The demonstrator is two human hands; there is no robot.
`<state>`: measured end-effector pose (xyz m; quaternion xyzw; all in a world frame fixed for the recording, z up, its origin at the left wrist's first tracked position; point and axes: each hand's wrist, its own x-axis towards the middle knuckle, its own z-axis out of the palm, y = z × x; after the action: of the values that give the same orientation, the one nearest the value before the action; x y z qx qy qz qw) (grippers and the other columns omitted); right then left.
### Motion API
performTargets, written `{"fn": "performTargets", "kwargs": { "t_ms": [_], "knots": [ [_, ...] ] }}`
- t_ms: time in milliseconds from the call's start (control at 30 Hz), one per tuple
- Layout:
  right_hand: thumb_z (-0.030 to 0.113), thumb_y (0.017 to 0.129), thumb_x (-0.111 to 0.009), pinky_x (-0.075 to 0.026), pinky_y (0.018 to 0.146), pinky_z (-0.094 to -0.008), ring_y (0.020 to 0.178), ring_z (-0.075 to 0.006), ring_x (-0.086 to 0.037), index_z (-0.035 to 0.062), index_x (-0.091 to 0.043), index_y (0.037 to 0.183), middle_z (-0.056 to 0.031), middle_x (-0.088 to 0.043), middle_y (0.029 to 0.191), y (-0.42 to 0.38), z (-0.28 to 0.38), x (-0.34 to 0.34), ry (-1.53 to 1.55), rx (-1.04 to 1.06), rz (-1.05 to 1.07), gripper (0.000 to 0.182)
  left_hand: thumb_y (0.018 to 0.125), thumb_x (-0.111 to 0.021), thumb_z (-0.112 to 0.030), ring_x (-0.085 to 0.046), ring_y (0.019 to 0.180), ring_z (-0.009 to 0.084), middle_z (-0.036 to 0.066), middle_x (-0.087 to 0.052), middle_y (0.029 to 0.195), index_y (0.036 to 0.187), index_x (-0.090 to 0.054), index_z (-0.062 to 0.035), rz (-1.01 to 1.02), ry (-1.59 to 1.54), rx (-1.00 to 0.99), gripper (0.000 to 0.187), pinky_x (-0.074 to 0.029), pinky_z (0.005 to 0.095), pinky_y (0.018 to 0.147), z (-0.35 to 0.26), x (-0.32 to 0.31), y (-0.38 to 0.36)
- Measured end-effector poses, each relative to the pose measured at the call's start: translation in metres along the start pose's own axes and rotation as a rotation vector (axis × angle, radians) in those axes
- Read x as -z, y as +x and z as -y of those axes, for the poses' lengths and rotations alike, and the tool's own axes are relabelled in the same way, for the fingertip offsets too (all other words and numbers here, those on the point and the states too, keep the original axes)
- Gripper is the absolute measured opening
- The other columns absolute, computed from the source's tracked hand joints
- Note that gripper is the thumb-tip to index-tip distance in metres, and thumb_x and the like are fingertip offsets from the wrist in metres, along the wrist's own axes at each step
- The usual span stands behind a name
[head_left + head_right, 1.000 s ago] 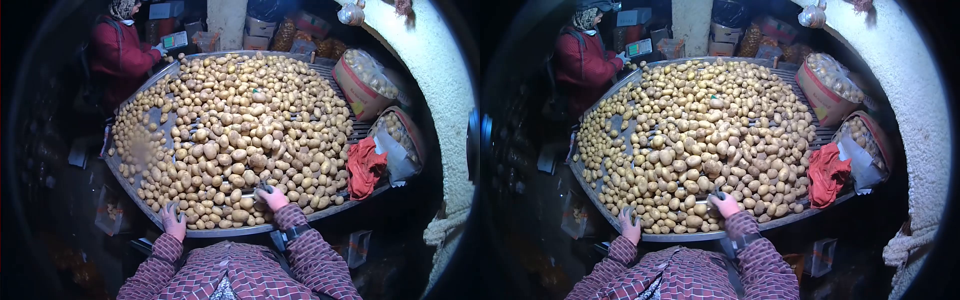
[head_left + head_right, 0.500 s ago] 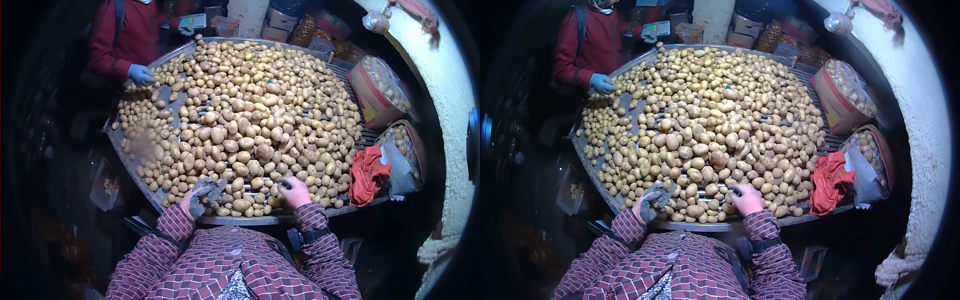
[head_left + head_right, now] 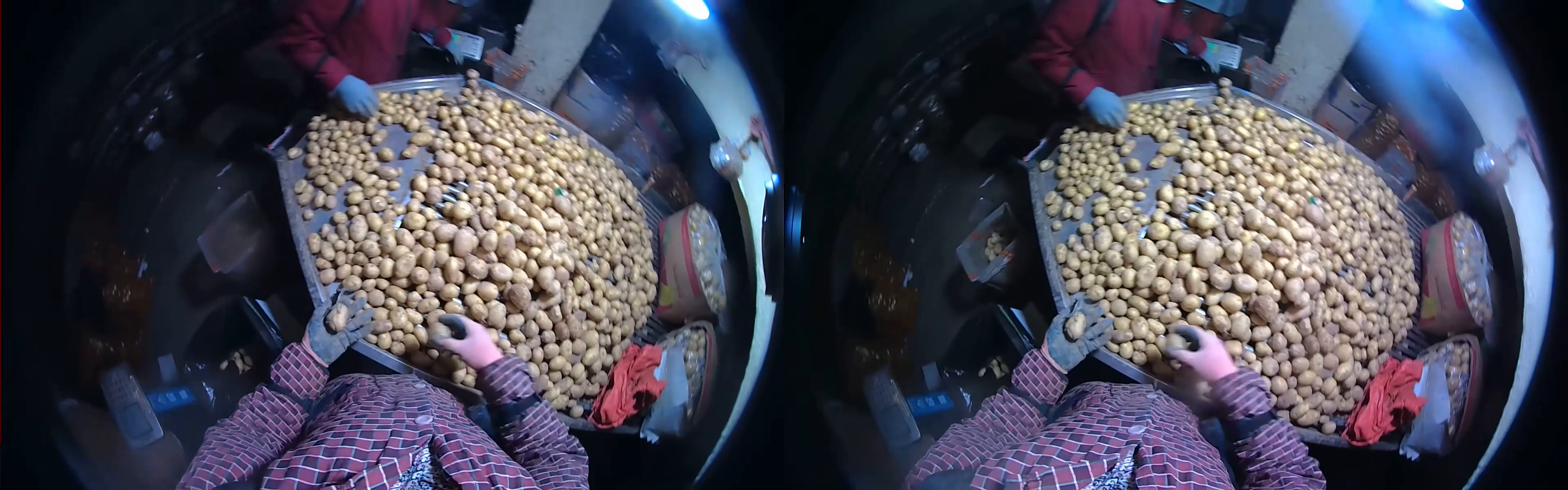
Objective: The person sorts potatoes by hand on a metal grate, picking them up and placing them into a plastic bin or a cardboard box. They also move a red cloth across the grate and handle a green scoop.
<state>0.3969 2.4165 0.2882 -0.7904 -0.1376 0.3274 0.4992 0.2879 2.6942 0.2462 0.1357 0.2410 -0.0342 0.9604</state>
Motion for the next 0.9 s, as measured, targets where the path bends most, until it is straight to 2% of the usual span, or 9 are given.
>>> {"fn": "performTargets", "kwargs": {
  "t_ms": [33, 67, 133, 167, 300, 567, 733, 867, 900],
  "knots": [
    [0.021, 0.073, -0.074, -0.049, 0.085, -0.0302, 0.096, -0.0184, -0.061, 0.0054, -0.055, 0.123, -0.012, -0.063, 0.112, 0.013, 0.024, -0.02, -0.019, -0.058, 0.106, 0.055, 0.095, -0.037, -0.036, -0.049, 0.116, 0.0422, 0.017, -0.048, 0.13, 0.136, -0.04, -0.0175, -0.038, -0.142, 0.04, 0.045, -0.043, 0.0591, 0.093, -0.002, -0.001, 0.001],
    [0.021, 0.074, -0.073, -0.046, 0.091, -0.0335, 0.104, -0.0263, -0.059, 0.0072, -0.05, 0.129, -0.0162, -0.06, 0.117, 0.028, 0.03, -0.044, -0.22, 0.224, 0.142, 0.061, 0.095, -0.036, -0.036, -0.052, 0.113, 0.0365, 0.015, -0.053, 0.125, 0.133, -0.044, -0.0143, 0.035, -0.109, 0.019, 0.044, -0.044, 0.0531, 0.095, -0.004, -0.006, -0.004],
    [0.019, 0.075, -0.075, -0.044, 0.095, -0.0333, 0.111, -0.0224, -0.056, 0.006, -0.039, 0.137, -0.0173, -0.057, 0.122, 0.049, 0.056, -0.089, -0.222, 0.24, 0.387, 0.073, 0.094, -0.039, -0.035, -0.056, 0.108, 0.0299, 0.012, -0.058, 0.118, 0.127, -0.05, -0.0119, 0.153, -0.112, -0.074, 0.042, -0.046, 0.046, 0.094, 0.0, 0.027, 0.013],
    [0.02, 0.075, -0.074, -0.042, 0.097, -0.0348, 0.115, -0.0268, -0.053, 0.0051, -0.039, 0.136, -0.0194, -0.054, 0.124, 0.052, 0.065, -0.101, -0.177, 0.323, 0.417, 0.072, 0.093, -0.042, -0.035, -0.058, 0.105, 0.0258, 0.01, -0.062, 0.11, 0.121, -0.054, -0.01, -0.019, -0.124, -0.097, 0.039, -0.047, 0.0412, 0.092, -0.009, 0.004, 0.0],
    [0.017, 0.08, -0.069, -0.043, 0.097, -0.0329, 0.114, -0.024, -0.054, 0.0024, -0.041, 0.135, -0.0183, -0.053, 0.127, 0.058, 0.082, -0.1, -0.156, 0.265, 0.57, 0.063, 0.091, -0.043, -0.045, -0.059, 0.097, 0.0295, 0.007, -0.063, 0.098, 0.106, -0.059, -0.0108, -0.062, -0.288, -0.253, 0.04, -0.048, 0.0535, 0.084, -0.035, 0.048, -0.014],
    [0.017, 0.082, -0.069, -0.05, 0.083, -0.0295, 0.094, -0.0159, -0.062, 0.0011, -0.057, 0.119, -0.011, -0.066, 0.106, 0.065, -0.026, -0.03, -0.102, -0.034, 0.165, 0.043, 0.085, -0.047, -0.059, -0.049, 0.107, 0.0256, -0.002, -0.054, 0.109, 0.107, -0.055, -0.0205, -0.126, -0.598, -0.564, 0.045, -0.042, 0.0518, 0.092, -0.228, 0.129, 0.028],
    [0.012, 0.076, -0.067, -0.049, 0.084, -0.036, 0.093, -0.0291, -0.061, 0.0019, -0.061, 0.108, -0.0163, -0.062, 0.103, 0.05, -0.031, 0.004, -0.405, 0.121, -0.311, 0.034, 0.088, -0.048, -0.058, -0.033, 0.132, 0.0285, 0.017, -0.034, 0.142, 0.139, -0.03, -0.006, -0.688, 0.276, -0.486, 0.075, -0.033, 0.0524, 0.103, -0.26, 0.102, 0.061],
    [0.018, 0.075, -0.068, -0.037, 0.099, -0.0439, 0.114, -0.0352, -0.048, 0.002, -0.055, 0.116, -0.0172, -0.052, 0.122, 0.033, -0.051, 0.017, -0.808, 0.199, -0.513, 0.046, 0.088, -0.061, -0.022, -0.04, 0.126, 0.0327, 0.019, -0.039, 0.138, 0.134, -0.036, 0.0003, -0.613, 1.009, -0.842, 0.057, -0.033, 0.0369, 0.105, -0.154, 0.089, 0.094],
    [0.019, 0.075, -0.067, -0.035, 0.1, -0.0458, 0.116, -0.0349, -0.045, 0.0034, -0.054, 0.118, -0.0169, -0.05, 0.124, 0.028, -0.054, 0.016, -0.901, 0.225, -0.481, 0.048, 0.087, -0.06, -0.021, -0.034, 0.131, 0.0345, 0.022, -0.033, 0.141, 0.136, -0.032, 0.0009, -0.651, 1.487, -0.843, 0.061, -0.03, 0.0391, 0.107, -0.127, 0.069, 0.082]
  ]
}}
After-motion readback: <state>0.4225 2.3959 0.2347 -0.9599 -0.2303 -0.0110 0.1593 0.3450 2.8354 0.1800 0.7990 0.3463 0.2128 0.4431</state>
